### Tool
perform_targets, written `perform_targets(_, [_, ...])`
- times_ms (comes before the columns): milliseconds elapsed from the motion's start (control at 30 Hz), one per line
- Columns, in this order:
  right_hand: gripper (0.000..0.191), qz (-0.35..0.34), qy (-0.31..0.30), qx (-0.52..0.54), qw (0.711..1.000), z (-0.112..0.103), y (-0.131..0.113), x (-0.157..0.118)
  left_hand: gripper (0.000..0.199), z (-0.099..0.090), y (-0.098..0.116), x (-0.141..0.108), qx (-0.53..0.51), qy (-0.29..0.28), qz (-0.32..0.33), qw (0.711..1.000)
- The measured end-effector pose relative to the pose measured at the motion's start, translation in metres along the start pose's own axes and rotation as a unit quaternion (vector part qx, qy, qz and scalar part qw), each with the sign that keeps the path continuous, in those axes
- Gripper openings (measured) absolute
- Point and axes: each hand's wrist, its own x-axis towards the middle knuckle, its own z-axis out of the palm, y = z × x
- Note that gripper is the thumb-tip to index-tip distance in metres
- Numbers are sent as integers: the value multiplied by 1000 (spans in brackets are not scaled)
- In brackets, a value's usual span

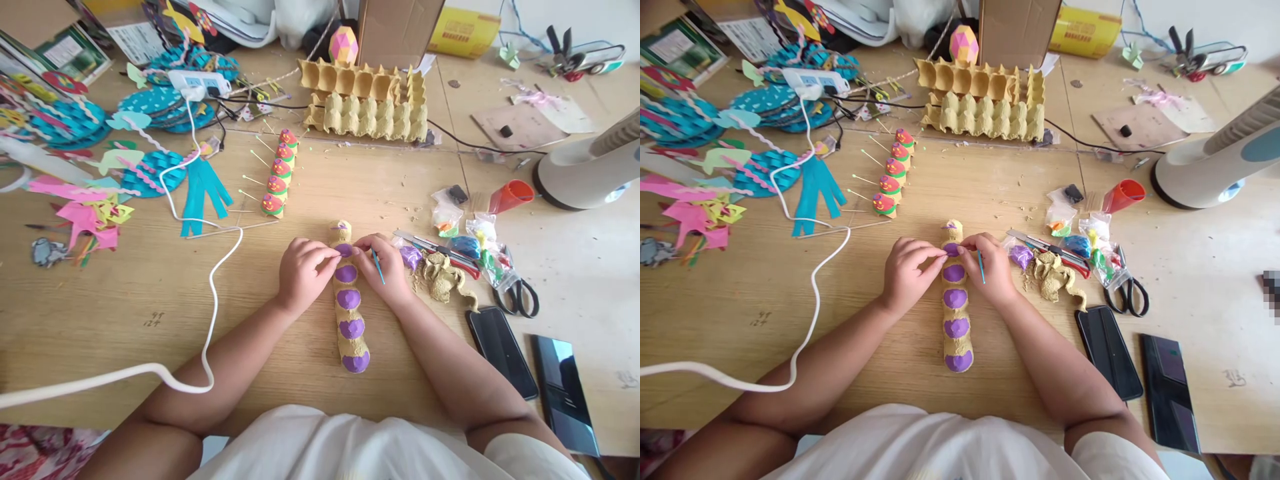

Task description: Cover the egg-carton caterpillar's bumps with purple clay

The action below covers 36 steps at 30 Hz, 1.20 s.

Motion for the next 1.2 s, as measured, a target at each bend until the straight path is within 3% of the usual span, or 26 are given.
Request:
perform_targets(267, [45,27,12,27,999,6,3,-2,12,6,-1,1,24,11,-6,1000])
perform_targets(467, [41,73,45,-30,996,2,2,-2,13,6,-2,1,20,-13,-7,1000])
perform_targets(633, [42,101,12,-81,991,2,1,-3,15,5,-2,2,20,-22,8,1000])
perform_targets(933, [42,114,-10,-26,993,7,5,-6,12,2,-5,0,-16,-5,-27,999])
perform_targets(1100, [46,129,2,54,990,9,3,-6,39,0,-7,-6,-12,-16,-52,998])
perform_targets(1200, [48,146,1,121,982,10,0,-6,44,0,-6,-10,-31,-39,-59,997])
